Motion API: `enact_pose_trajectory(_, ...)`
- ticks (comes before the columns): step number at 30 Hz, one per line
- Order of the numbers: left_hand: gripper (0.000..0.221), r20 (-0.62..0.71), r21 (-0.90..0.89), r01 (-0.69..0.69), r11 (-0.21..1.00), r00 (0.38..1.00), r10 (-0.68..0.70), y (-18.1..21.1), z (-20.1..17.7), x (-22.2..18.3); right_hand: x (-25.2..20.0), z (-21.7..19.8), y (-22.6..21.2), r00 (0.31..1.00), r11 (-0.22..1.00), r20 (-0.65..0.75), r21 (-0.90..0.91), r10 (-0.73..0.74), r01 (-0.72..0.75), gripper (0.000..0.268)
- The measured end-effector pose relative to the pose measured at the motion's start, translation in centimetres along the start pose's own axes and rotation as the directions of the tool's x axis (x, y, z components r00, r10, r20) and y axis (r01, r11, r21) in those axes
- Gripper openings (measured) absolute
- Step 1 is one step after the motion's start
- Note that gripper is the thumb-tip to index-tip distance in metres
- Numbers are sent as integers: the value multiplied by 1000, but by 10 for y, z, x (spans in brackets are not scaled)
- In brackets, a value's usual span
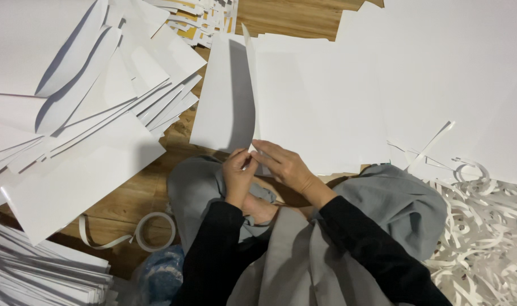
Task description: The person folds large white paper sheets and applies glue using a small applicator to assemble paper products by hand while sitting on the floor.
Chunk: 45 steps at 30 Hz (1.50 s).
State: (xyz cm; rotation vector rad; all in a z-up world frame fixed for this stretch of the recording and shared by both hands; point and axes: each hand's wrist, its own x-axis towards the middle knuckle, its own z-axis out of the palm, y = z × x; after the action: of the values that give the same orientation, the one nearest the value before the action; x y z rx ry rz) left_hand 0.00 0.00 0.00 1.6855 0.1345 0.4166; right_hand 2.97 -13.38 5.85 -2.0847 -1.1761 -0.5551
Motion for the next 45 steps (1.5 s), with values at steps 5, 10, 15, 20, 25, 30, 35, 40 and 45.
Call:
enact_pose_trajectory(5, 16, 43, 6, -36, 999, 998, 35, -15, 1, -1, -8, 0, 4, 1000, 999, 21, -34, 7, -6, 30)
enact_pose_trajectory(10, 14, 57, -1, -44, 999, 997, 44, -15, 5, 0, 5, -20, 9, 999, 994, 10, 97, 44, -45, 24)
enact_pose_trajectory(15, 9, 75, -26, -9, 1000, 997, 11, -24, 2, -2, 18, -21, 19, 969, 921, 77, -299, -235, 248, 13)
enact_pose_trajectory(20, 12, 100, 25, -50, 998, 994, 47, -26, 0, -1, 18, -11, 31, 863, 783, 197, -365, -464, 504, 16)
enact_pose_trajectory(25, 15, 140, 39, -91, 995, 987, 84, -25, 1, -1, 23, -19, 29, 798, 727, 315, -336, -513, 599, 18)
enact_pose_trajectory(30, 16, 142, 47, -66, 997, 988, 59, -44, 2, -2, 21, -9, 33, 768, 686, 336, -346, -545, 639, 18)
enact_pose_trajectory(35, 15, 101, 0, 43, 999, 994, -43, -73, 5, -5, 21, -1, 34, 826, 727, 261, -392, -499, 563, 14)
enact_pose_trajectory(40, 8, -21, 6, 104, 995, 994, -104, -34, 4, 0, 27, -17, 61, 984, 955, -105, -274, -144, 111, 4)
enact_pose_trajectory(45, 24, -96, 154, 202, 967, 977, -188, 8, -7, 4, 61, -152, 111, 751, 931, -552, 240, 363, -273, 9)
